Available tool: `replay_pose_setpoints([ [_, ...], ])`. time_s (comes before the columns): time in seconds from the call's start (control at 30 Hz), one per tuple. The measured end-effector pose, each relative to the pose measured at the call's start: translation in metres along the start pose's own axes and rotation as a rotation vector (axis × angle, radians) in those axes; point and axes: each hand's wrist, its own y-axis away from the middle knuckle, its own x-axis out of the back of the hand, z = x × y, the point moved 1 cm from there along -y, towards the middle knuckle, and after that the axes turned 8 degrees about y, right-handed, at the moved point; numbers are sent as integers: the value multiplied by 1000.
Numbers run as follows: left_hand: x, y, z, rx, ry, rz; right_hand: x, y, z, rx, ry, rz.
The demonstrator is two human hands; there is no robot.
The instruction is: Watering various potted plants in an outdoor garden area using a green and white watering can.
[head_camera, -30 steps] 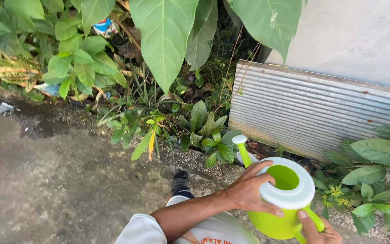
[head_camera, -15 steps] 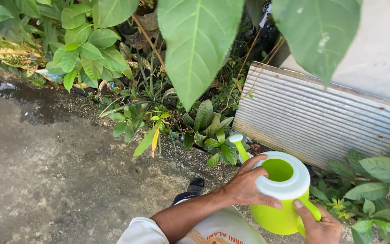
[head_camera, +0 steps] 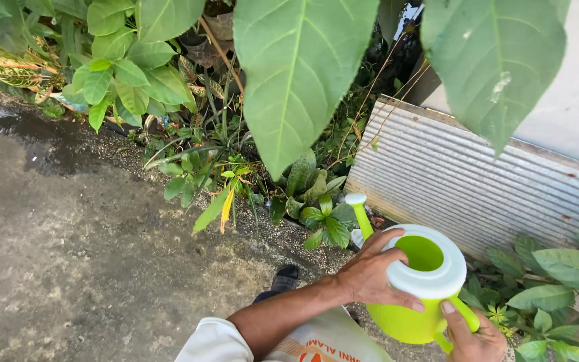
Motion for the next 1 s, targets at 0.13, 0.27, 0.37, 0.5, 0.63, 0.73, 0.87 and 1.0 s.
replay_pose_setpoints([
  [0.13,-19,-12,23,4,-56,-2,23,-8,32,-6,-125,1],
  [0.27,-53,-17,47,-5,-125,-8,59,-12,43,112,-284,-17],
  [0.37,-74,-20,66,-34,-138,18,88,-22,58,130,-275,-54],
  [0.5,-104,-22,79,-35,-155,26,115,-24,57,191,-287,-52],
  [0.63,-126,-20,83,-59,-154,33,139,-26,60,93,-134,-19],
  [0.73,-132,-18,82,-61,-139,45,146,-29,69,141,-152,-10],
  [0.87,-124,-18,76,-14,-94,58,134,-29,44,175,-90,-17],
  [1.0,-111,-17,58,-13,-84,119,109,-32,7,127,-82,-36],
])
